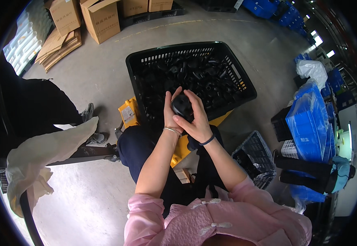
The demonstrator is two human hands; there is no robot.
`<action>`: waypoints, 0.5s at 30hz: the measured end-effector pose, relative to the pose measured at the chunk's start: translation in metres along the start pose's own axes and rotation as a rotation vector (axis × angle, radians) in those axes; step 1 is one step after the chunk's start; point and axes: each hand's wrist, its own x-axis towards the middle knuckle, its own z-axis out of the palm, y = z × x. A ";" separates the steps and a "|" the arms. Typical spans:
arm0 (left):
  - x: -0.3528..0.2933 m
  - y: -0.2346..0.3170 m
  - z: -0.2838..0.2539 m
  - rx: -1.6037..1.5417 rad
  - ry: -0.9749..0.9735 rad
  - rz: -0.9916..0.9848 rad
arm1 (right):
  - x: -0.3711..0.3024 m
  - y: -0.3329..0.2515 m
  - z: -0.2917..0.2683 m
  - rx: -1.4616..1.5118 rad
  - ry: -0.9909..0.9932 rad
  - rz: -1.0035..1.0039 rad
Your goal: The person assembles black plastic components by picking pieces from a crate by hand, turning them over, and fitting matching parts together.
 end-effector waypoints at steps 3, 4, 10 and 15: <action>0.002 -0.003 -0.002 0.105 0.083 0.028 | 0.000 0.005 0.002 0.237 0.035 0.141; 0.003 -0.005 -0.002 0.170 0.102 0.051 | 0.000 0.007 0.003 0.224 0.028 0.182; 0.003 -0.012 -0.004 0.278 0.137 0.151 | 0.005 0.022 0.005 1.020 0.177 0.673; -0.004 -0.004 -0.001 0.161 0.025 0.146 | 0.007 0.027 -0.010 1.482 0.269 0.685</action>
